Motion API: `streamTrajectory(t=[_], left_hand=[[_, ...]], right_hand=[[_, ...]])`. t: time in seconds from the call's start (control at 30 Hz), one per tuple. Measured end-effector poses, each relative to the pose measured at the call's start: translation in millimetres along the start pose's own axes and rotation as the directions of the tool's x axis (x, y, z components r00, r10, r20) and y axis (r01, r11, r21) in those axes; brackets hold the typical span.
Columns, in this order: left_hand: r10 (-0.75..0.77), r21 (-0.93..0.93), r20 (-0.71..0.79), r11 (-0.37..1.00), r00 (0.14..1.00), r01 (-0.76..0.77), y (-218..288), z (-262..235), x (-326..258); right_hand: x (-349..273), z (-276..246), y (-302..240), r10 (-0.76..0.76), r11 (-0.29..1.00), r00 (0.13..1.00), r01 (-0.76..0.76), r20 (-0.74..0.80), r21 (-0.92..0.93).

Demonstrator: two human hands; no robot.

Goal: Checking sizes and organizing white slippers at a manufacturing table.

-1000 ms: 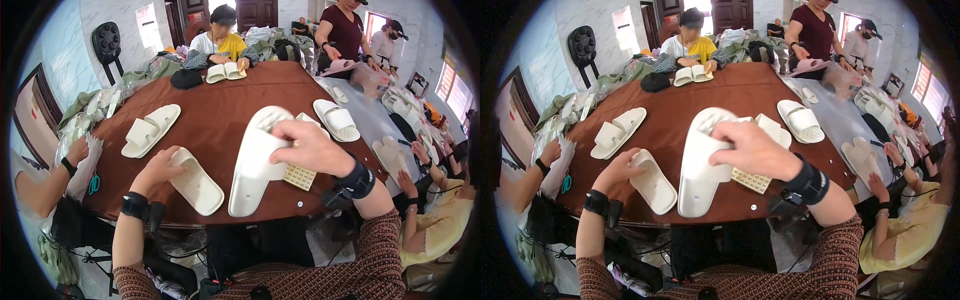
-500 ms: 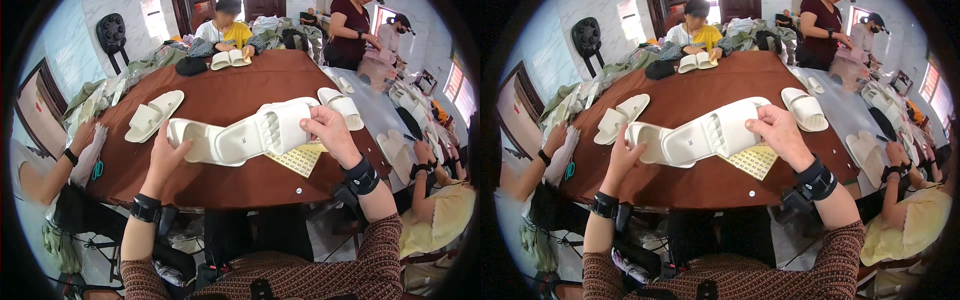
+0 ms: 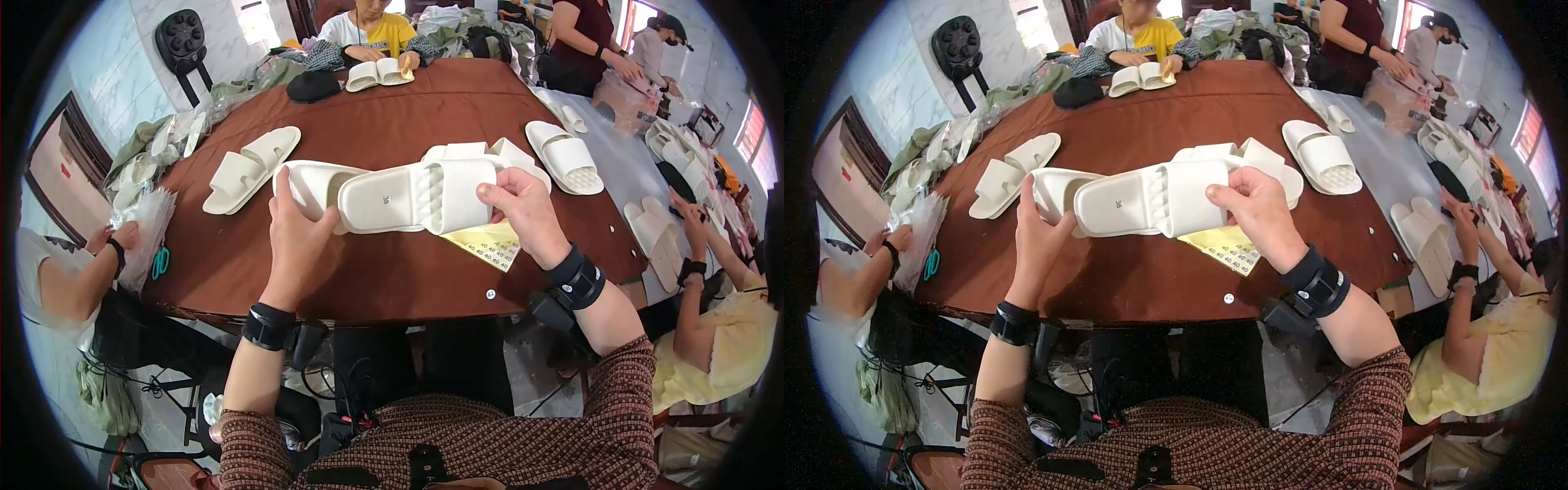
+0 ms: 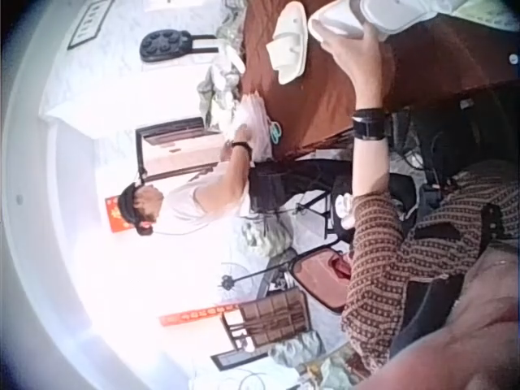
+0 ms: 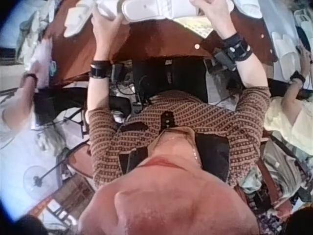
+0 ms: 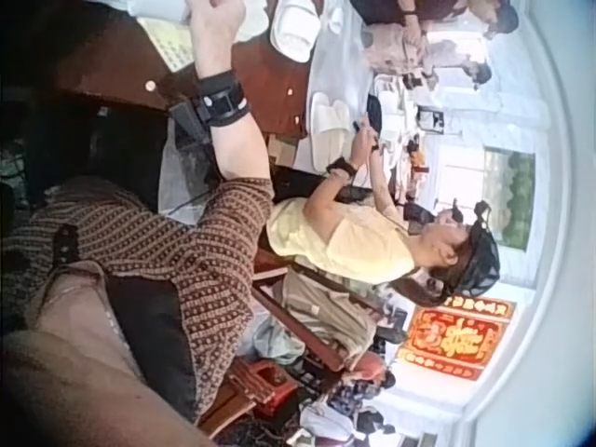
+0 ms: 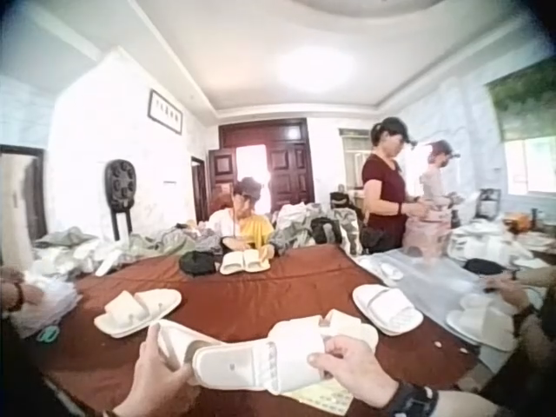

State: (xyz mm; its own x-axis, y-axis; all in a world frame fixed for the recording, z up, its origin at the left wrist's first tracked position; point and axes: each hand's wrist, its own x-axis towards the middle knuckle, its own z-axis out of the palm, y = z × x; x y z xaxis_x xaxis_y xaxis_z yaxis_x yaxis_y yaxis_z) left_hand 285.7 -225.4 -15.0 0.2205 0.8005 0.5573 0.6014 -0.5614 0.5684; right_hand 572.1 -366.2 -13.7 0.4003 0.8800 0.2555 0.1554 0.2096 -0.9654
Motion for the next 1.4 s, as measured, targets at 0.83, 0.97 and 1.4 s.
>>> streamTrajectory(t=[0.83,0.97,1.4], left_hand=[[-0.085,0.19,0.155,0.98,0.984,0.055,0.0,-16.2,-26.0],[-0.135,0.19,0.21,0.977,0.968,0.095,5.0,-20.0,-25.2],[-0.018,0.236,0.263,0.971,0.965,-0.046,-1.9,-24.9,-23.2]], right_hand=[[10.5,17.5,23.4,0.044,0.998,0.998,-0.046,0.047,0.046],[10.4,16.1,24.3,0.061,0.997,0.997,-0.064,0.045,0.052],[16.2,9.2,24.6,0.046,0.998,0.995,-0.049,0.083,0.042]])
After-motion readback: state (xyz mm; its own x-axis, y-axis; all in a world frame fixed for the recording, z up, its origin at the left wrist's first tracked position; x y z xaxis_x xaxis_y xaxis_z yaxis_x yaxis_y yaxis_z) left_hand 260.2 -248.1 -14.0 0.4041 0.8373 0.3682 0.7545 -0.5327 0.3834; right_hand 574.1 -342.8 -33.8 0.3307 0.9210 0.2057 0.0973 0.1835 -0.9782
